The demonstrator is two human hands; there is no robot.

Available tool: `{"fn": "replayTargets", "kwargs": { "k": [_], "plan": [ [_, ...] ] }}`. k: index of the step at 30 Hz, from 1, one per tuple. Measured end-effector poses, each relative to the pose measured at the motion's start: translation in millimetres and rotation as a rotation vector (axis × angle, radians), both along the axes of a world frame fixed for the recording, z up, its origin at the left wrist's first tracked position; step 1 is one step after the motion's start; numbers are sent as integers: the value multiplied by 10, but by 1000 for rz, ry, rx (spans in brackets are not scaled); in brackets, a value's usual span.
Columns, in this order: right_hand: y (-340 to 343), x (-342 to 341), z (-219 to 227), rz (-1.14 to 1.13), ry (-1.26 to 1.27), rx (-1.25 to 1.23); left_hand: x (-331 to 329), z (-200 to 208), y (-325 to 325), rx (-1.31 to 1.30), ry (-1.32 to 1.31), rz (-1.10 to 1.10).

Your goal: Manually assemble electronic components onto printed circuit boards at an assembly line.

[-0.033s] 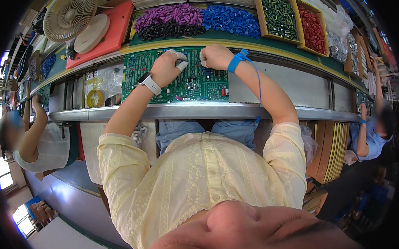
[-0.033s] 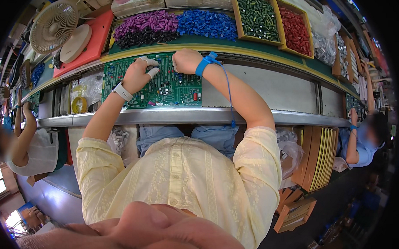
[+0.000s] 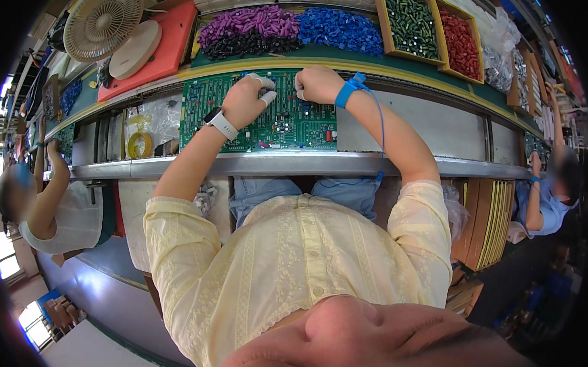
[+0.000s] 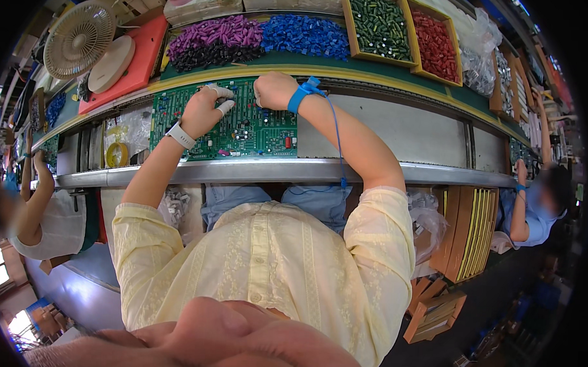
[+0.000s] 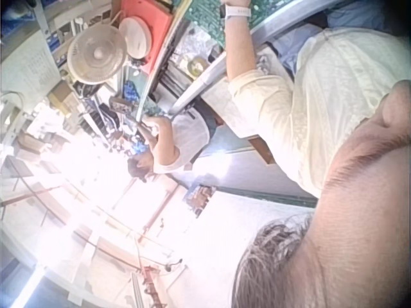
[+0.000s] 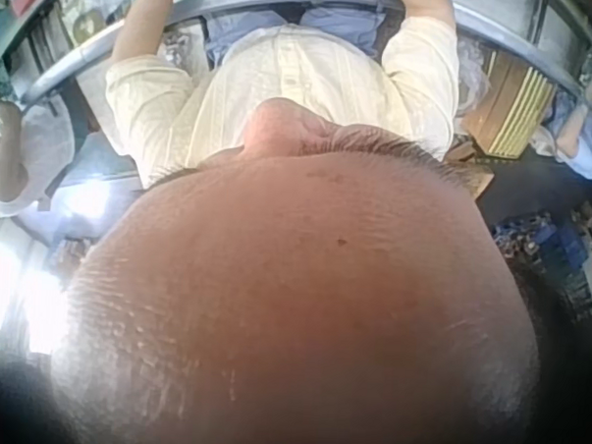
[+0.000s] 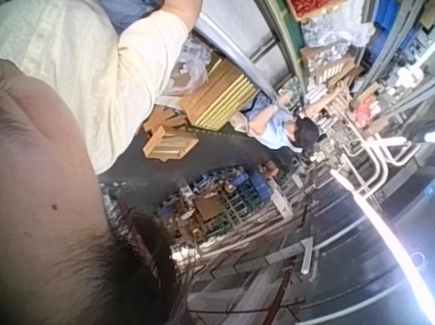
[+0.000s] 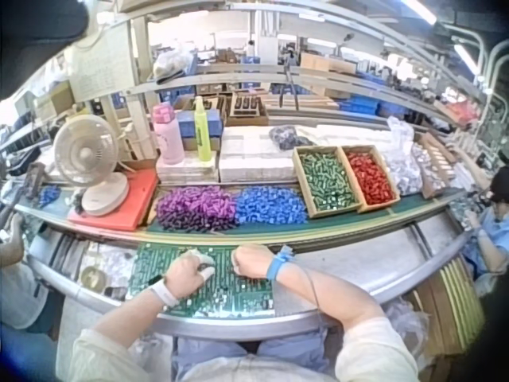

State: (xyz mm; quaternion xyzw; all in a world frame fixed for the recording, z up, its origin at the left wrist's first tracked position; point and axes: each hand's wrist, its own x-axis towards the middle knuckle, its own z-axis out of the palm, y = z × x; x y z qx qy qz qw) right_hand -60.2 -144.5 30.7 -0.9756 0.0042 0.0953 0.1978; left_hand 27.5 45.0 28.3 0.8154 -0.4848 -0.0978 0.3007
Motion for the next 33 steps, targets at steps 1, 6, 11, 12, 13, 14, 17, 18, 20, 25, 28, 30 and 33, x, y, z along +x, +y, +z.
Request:
{"fn": "replayTargets", "kwargs": {
  "k": [1, 6, 11, 12, 13, 14, 17, 18, 20, 25, 28, 30, 33],
  "plan": [
    [12, -1, 9, 0, -1, 0, 0, -23, 3, -8, -7, -6],
    [-229, -81, 148, 37, -167, 97, -4, 26, 9, 6, -31, -28],
    [-1485, -262, 438, -572, -433, -234, 15, 29, 110, 28, -27, -4],
    [-1899, -370, 291, -666, -476, -315, 10, 57, 59, 59, -19, -19],
    [-2082, -476, 301, -720, -432, -445, -6, 80, 34, 50, -24, -28],
    [-2214, -521, 263, -722, -405, -434, -30, 86, 27, 54, 9, -21],
    [-2335, -464, 153, -693, -349, -409, -42, 45, -10, 17, 3, -49],
    [-2347, -432, 135, -666, -316, -398, -59, 31, -27, 28, 8, -47],
    [-2290, -348, 205, -695, -276, -337, -92, 36, -63, 41, 11, -42],
    [-2500, -416, 83, -744, -447, -223, -155, 93, -147, -2, 0, -92],
    [-2594, -512, 72, -836, -578, -121, -142, 92, -197, -18, -17, -95],
    [-2583, -595, 72, -840, -627, -40, -183, 110, -240, -31, 9, -109],
    [-2068, -601, 301, -700, -523, 379, -237, 174, -291, -88, 52, -126]
  ]
}}
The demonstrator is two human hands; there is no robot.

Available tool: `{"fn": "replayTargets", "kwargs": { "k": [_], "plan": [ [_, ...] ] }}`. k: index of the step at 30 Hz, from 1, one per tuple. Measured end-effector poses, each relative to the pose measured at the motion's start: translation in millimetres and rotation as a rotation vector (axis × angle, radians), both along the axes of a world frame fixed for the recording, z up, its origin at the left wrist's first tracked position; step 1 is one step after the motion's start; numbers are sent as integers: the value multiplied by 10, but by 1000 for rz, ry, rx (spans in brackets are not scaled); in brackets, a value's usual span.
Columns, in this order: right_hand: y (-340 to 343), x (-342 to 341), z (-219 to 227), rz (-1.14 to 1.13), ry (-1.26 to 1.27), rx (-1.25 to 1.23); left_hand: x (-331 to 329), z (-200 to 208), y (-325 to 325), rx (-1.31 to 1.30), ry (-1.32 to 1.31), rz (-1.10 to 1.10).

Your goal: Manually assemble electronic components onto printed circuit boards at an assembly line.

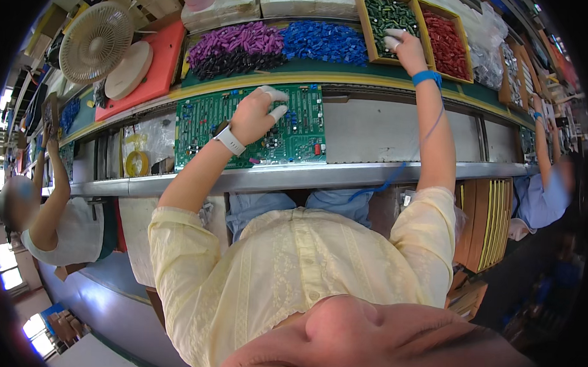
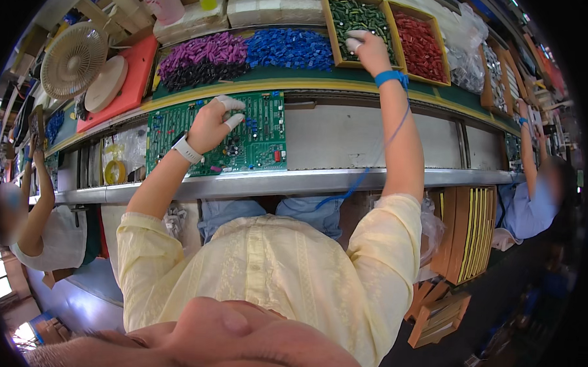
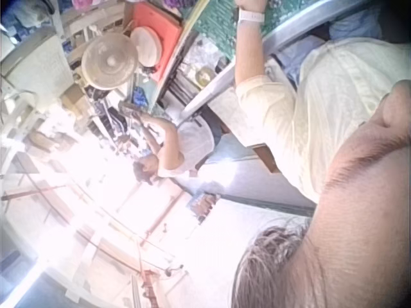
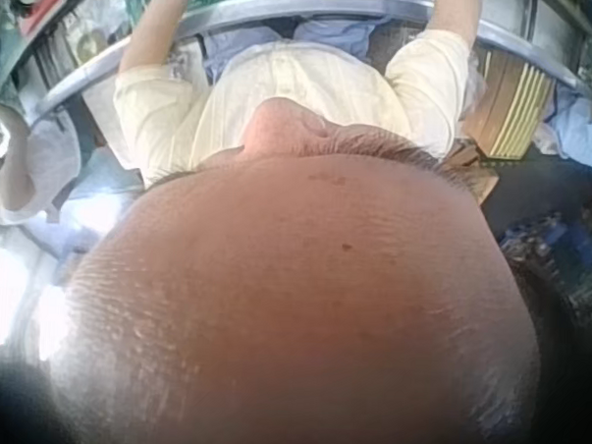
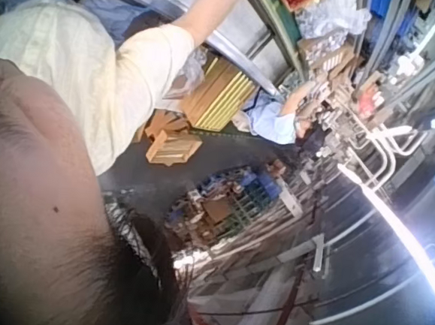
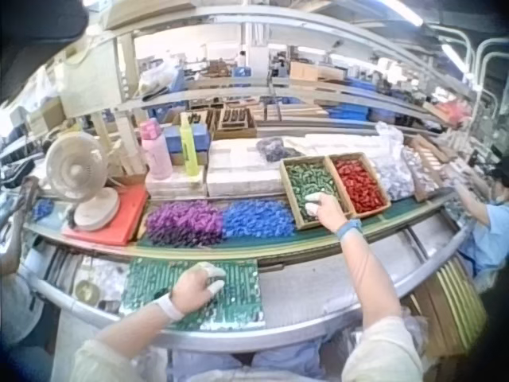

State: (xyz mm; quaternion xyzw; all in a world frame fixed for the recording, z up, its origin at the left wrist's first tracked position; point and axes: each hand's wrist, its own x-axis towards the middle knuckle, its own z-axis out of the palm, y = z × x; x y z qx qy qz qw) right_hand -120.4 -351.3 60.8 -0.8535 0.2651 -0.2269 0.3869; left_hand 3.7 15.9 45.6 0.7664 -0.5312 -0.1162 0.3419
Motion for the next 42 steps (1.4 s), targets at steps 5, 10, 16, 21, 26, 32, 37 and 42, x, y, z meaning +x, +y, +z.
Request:
{"fn": "replayTargets", "kwargs": {
  "k": [5, 10, 16, 21, 26, 32, 37, 42],
  "plan": [
    [1416, -163, 122, 561, -139, -53, -93, -64, -200, -142, 739, -31],
    [1933, -183, -12, 713, -124, -184, -163, -54, -180, -11, 1196, -123],
    [2162, -138, -68, 625, -14, 59, -130, -86, 68, -7, 1060, -85],
    [2138, -128, -165, 607, -19, 145, 89, -110, 322, 131, 491, 102],
    [2143, -116, -224, 578, 18, 224, 60, -176, 379, 237, 215, 57],
    [2120, -109, -200, 569, 137, 257, -55, -255, 328, 215, 67, -33],
    [2095, -129, -247, 664, 17, -196, -96, -251, 307, 221, 92, 10],
    [2207, -159, -176, 554, 142, 117, -133, -279, 302, 172, 95, 34]
  ]
}}
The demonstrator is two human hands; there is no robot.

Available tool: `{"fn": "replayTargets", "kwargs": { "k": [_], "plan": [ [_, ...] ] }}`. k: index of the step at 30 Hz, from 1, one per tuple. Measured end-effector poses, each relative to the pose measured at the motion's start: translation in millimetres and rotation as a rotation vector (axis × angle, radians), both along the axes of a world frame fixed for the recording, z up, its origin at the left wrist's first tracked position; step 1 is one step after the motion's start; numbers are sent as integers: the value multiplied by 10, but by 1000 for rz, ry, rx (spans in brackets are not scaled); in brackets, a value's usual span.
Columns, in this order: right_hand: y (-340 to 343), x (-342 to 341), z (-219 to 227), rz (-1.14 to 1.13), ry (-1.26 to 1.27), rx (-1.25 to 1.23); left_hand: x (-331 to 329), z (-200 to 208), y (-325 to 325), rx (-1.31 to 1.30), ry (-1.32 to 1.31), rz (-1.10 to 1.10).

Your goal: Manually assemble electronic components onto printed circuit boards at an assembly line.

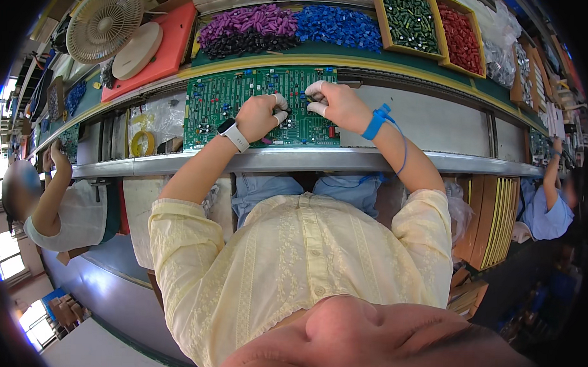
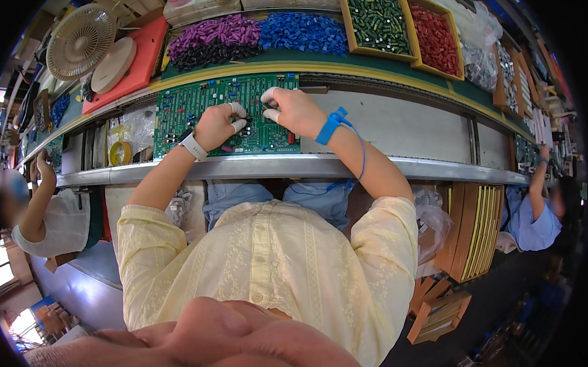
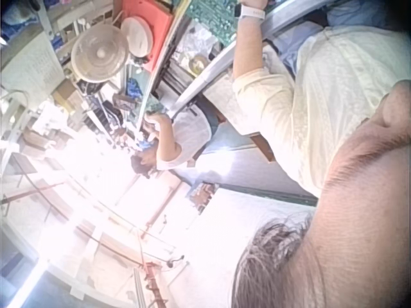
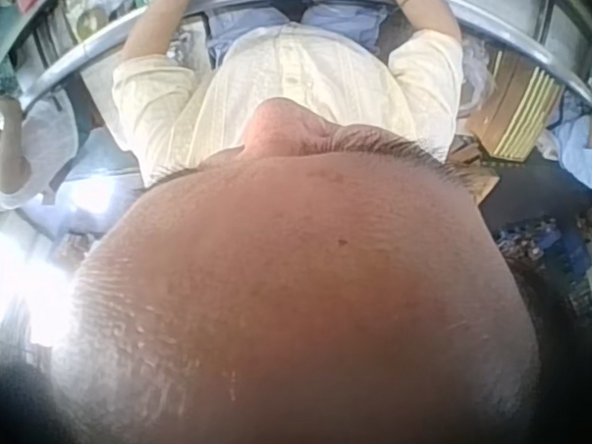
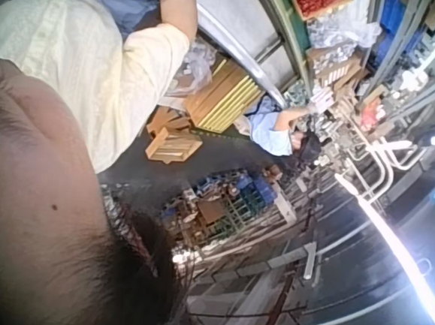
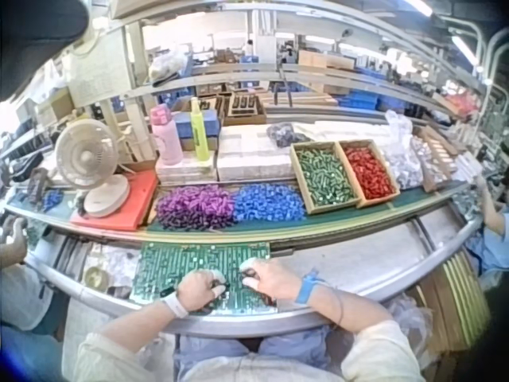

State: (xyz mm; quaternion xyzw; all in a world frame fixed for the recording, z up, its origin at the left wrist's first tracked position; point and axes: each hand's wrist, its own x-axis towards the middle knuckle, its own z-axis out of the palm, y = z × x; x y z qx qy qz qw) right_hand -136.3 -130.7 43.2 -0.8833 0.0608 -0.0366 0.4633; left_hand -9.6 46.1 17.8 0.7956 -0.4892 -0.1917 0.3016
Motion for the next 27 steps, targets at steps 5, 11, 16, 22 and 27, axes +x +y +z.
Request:
{"fn": "replayTargets", "kwargs": {
  "k": [5, 11, 16, 22, 27],
  "plan": [
    [23, -6, -31, 122, -103, -274, -49, -33, 18, -60, -33, 24],
    [68, 72, -132, 183, -101, -398, -64, -78, 47, -133, -196, -57],
    [77, 143, -224, 210, -205, -537, -99, -56, 33, -147, -265, -80],
    [113, 190, -164, 187, -122, -544, -109, -59, 28, -117, -232, -64],
    [101, 222, -223, 216, -124, -572, -98, -139, 19, -164, -318, -96]
  ]
}}
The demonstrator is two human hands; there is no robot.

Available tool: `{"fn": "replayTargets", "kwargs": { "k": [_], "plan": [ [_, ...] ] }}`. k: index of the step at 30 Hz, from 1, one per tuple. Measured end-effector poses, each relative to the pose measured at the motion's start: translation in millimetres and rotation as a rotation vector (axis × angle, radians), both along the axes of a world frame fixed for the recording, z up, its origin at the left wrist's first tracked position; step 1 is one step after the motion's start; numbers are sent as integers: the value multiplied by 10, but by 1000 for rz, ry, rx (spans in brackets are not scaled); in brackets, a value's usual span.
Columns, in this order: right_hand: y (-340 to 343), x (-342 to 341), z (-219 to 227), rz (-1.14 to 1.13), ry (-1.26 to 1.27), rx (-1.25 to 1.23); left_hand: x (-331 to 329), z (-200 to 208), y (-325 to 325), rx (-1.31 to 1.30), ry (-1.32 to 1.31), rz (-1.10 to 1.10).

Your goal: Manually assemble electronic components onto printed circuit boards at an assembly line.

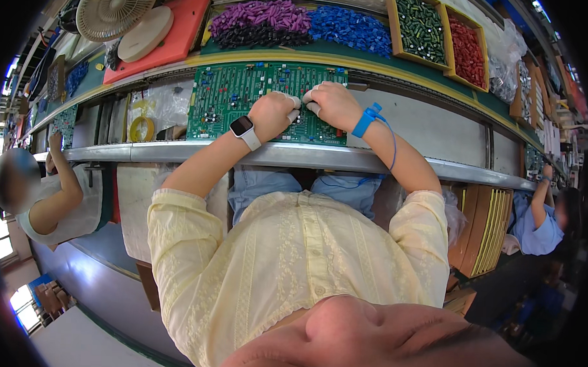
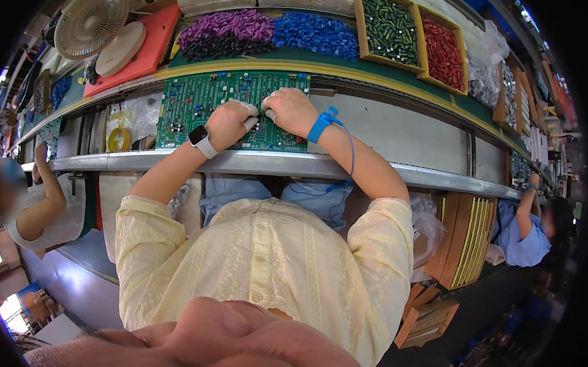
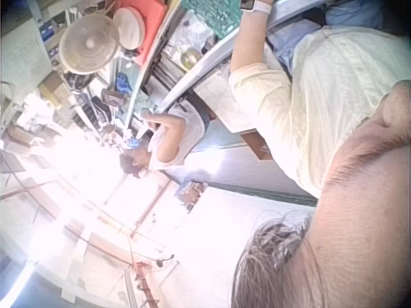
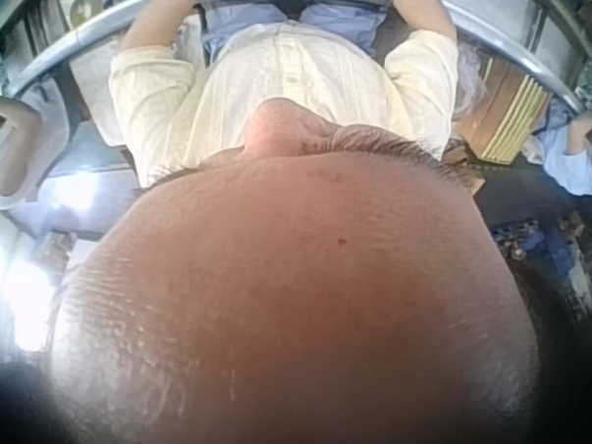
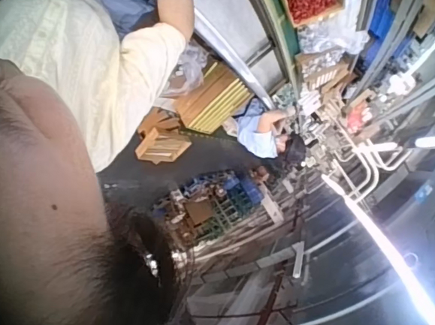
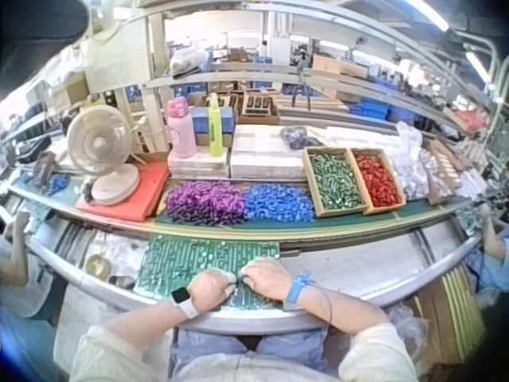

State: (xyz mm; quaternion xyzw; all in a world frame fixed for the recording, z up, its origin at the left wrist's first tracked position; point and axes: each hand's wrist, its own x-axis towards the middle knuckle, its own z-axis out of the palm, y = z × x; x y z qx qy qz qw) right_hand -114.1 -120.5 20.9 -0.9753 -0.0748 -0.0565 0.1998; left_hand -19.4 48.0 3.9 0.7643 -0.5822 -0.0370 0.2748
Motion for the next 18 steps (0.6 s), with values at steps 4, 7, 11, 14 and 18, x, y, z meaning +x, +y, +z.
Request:
{"fn": "replayTargets", "kwargs": {
  "k": [4, 7, 11, 14, 18],
  "plan": [
    [-3, 16, -29, -3, -6, -25, -17, -8, -18, -30, -128, -43],
    [2, 14, -20, 12, -41, -43, -21, -10, -31, -25, -124, -31],
    [20, -4, -60, 33, -89, -99, 8, 6, -25, -10, -118, -58],
    [34, -18, -58, 40, -151, -105, 0, 24, -31, 19, -62, -63],
    [111, -32, -46, 36, -140, -214, -20, -20, -29, 34, -118, -88]
  ]
}}
